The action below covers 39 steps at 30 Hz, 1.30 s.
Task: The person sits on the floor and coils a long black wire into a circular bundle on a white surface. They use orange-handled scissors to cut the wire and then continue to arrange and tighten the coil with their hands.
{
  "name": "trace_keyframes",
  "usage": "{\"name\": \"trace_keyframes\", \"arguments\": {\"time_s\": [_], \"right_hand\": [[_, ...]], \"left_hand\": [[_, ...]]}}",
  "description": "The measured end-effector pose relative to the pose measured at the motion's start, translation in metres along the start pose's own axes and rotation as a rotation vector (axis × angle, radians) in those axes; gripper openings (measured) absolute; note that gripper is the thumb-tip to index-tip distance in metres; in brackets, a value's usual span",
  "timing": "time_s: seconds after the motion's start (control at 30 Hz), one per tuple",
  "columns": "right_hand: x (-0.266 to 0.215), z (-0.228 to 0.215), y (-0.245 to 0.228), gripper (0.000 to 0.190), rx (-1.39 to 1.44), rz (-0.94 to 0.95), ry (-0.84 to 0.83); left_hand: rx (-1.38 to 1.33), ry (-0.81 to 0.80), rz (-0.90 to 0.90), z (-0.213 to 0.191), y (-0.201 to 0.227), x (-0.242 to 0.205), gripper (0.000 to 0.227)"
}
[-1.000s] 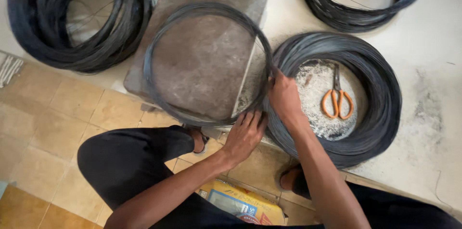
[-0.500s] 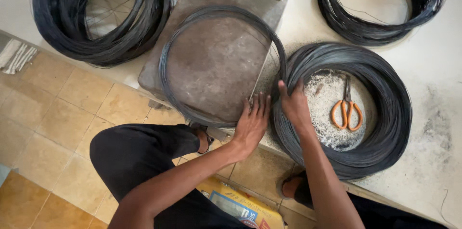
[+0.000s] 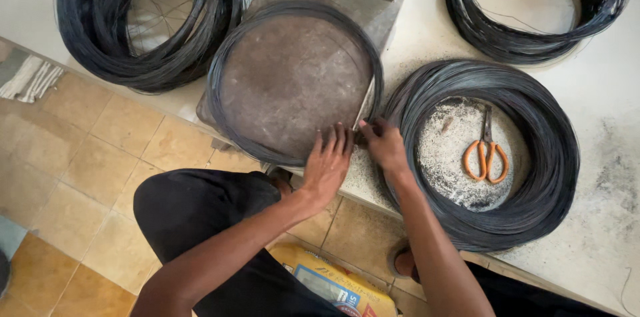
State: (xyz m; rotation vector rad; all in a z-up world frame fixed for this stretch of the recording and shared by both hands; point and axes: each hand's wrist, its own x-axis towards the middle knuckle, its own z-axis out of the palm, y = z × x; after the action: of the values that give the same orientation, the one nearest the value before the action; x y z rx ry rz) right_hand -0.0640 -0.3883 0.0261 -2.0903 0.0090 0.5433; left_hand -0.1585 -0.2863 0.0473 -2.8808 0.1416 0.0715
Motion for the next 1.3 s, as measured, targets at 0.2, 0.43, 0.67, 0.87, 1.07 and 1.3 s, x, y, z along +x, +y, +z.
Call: {"name": "trace_keyframes", "arguments": {"time_s": [0.2, 0.43, 0.67, 0.87, 1.07, 1.3], "right_hand": [[0.035, 0.003, 0.055, 0.053, 0.381, 0.003, -0.115], [-0.038, -0.052, 0.090, 0.051, 0.359, -0.007, -0.042], [-0.092, -0.126, 0.176, 0.031, -0.049, 0.044, 0.219], [-0.097, -0.186, 0.251, 0.034, -0.315, 0.137, 0.698], [-0.079, -0.205, 0.307, 0.042, -0.331, 0.430, 0.788], [-0.081, -0.213, 0.274, 0.028, -0.368, 0.557, 0.722]], "left_hand": [[-0.068, 0.082, -0.020, 0.050, 0.002, 0.017, 0.076], [0.263, 0.225, 0.138, -0.001, 0.054, 0.002, 0.095], [-0.417, 0.140, 0.575, 0.052, 0.136, 0.025, 0.043], [-0.494, 0.093, 0.625, 0.087, 0.166, 0.038, 0.052], [-0.410, 0.077, 0.640, 0.086, 0.166, 0.035, 0.053], [-0.500, 0.016, 0.584, 0.065, 0.176, 0.040, 0.049]]}}
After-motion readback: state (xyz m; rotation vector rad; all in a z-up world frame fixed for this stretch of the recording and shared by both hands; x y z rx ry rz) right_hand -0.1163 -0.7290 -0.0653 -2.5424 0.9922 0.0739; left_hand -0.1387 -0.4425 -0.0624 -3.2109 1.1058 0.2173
